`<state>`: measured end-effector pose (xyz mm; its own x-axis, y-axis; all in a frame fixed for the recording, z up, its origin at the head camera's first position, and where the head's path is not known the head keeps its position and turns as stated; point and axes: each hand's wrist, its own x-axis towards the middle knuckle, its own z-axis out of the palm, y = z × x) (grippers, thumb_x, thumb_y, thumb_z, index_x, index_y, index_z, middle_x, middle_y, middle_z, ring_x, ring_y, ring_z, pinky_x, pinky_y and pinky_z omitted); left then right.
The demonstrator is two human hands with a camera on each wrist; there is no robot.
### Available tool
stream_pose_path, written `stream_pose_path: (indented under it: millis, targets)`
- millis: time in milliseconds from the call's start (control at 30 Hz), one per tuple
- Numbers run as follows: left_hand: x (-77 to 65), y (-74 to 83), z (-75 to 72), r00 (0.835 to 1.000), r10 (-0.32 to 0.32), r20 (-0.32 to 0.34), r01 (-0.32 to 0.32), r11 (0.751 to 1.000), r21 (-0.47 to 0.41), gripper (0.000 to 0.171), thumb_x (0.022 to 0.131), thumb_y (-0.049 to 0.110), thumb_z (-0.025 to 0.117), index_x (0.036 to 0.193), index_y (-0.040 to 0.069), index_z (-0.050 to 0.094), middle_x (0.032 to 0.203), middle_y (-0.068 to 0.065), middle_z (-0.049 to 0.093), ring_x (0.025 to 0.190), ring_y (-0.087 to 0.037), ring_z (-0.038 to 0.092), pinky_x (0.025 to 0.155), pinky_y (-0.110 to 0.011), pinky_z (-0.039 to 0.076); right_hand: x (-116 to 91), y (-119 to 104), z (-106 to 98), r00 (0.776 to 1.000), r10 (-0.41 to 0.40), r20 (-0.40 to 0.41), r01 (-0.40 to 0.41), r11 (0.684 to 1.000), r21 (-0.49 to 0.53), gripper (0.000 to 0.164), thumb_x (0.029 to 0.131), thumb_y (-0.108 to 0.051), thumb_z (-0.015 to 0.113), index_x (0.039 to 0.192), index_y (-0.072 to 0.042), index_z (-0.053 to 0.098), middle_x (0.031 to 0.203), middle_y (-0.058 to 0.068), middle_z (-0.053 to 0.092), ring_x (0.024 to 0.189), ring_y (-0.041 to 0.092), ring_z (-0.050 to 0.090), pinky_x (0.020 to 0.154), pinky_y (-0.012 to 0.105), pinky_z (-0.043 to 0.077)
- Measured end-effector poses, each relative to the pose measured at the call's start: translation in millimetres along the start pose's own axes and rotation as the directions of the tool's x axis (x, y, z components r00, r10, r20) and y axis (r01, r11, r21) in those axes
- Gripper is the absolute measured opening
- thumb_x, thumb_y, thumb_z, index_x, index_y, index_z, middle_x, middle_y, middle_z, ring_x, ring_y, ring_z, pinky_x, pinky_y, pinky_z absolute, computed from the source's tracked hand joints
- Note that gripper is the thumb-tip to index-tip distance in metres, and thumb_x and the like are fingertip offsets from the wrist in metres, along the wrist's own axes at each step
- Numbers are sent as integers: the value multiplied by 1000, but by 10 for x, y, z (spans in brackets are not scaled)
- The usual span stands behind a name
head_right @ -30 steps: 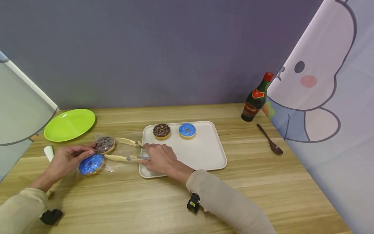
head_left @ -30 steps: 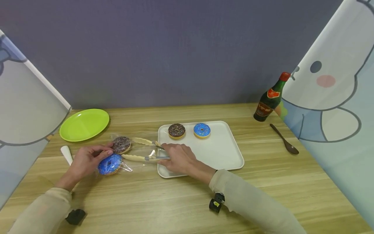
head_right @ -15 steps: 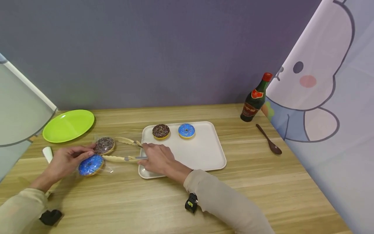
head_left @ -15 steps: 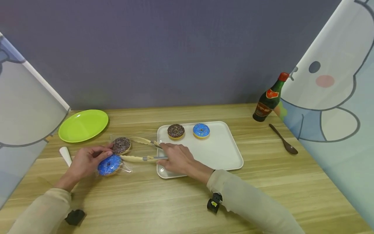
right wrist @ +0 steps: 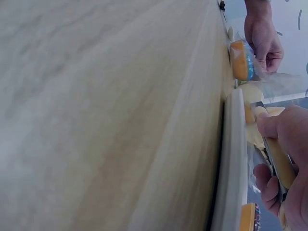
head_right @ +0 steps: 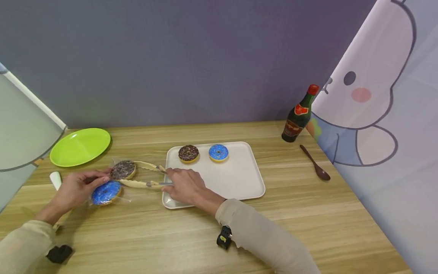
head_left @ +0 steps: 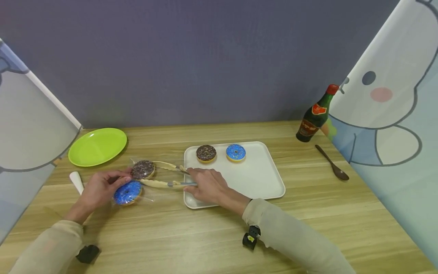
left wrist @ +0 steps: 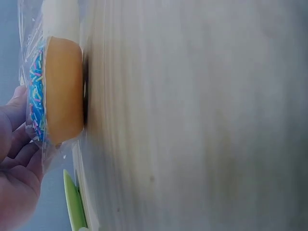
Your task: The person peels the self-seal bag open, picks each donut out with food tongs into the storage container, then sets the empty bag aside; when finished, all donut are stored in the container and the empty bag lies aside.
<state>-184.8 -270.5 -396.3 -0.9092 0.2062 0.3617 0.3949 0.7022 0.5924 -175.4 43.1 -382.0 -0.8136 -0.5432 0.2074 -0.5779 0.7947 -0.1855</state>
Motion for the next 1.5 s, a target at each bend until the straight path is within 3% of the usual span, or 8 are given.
stream_pose_path:
  millis: [467,833,1167,1300,1500]
  targets:
    - [-9,-10,-47,1000,-4,-30,6,999,48,7,74,18,64,77,12,68,94,-7,62,79,14,46,61,-2,36,-214,102,-230,999,-13,-32,14,1000,27,52,75,-50,54,115,-17,50,100,-6,58,73,10,54,51,29,43]
    - [-36,-9,-87,999,-17,-33,18,999,36,9,74,18,64,79,11,68,92,-8,62,79,13,47,62,-3,36,-597,250,-326,996,-42,-75,47,997,68,54,76,-48,53,118,-13,49,111,-2,54,92,11,53,64,31,46]
    - [-44,-17,-93,999,1,-47,1,1000,25,8,73,15,65,79,10,68,91,-8,62,79,14,47,63,-2,36,-985,436,-410,990,-1,-141,5,1000,29,54,73,-49,57,115,-16,52,108,-4,55,87,10,55,63,28,46]
    - [-49,-13,-94,999,-2,-35,3,999,35,10,74,17,65,79,9,68,91,-8,62,78,14,47,61,-3,36,-1124,534,-441,981,-26,-193,31,999,25,54,71,-45,62,113,-13,53,105,-1,57,85,12,56,61,29,47]
    - [-64,-17,-96,1000,-11,-21,12,999,50,12,75,19,64,80,9,67,92,-8,62,78,15,47,61,-3,36,-1321,689,-488,966,-33,-256,46,998,44,55,69,-40,65,113,-9,53,105,2,57,91,15,54,70,31,45]
